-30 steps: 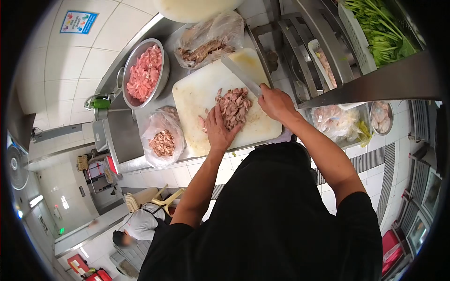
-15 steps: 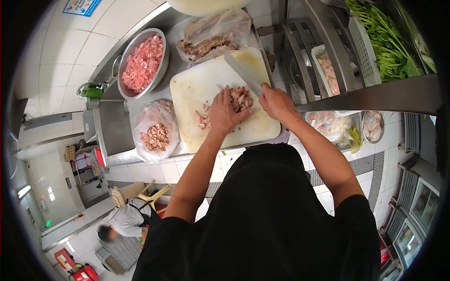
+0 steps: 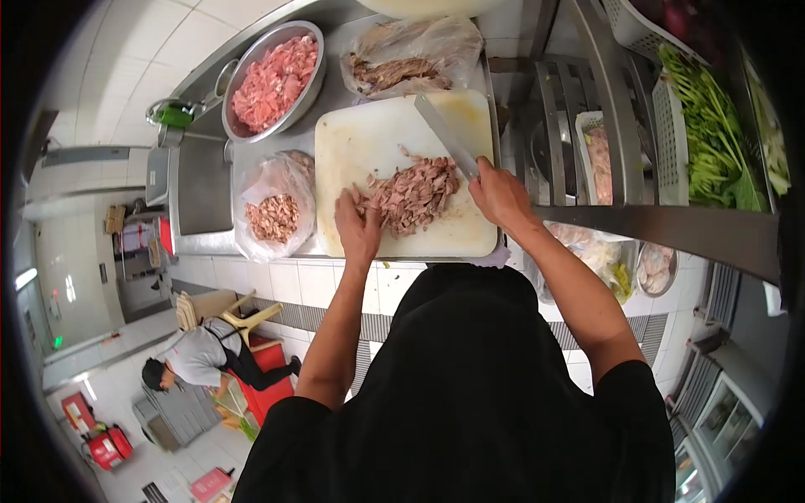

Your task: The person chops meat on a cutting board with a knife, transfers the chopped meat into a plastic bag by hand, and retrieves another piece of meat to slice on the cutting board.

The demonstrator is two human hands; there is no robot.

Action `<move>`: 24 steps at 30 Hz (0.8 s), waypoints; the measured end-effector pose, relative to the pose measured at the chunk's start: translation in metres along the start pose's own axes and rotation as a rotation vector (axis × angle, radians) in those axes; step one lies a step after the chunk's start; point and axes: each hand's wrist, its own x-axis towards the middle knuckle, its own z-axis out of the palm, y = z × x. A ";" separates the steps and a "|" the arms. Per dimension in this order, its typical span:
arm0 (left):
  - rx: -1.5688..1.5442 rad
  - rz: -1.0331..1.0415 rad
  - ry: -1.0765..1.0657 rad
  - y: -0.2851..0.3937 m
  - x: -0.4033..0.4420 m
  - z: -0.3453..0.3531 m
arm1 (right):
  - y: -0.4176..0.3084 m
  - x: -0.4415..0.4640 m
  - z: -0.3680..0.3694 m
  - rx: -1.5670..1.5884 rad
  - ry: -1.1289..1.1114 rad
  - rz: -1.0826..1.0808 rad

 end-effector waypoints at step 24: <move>0.395 0.421 -0.244 0.074 0.026 0.048 | -0.017 0.005 0.002 -0.128 -0.066 0.045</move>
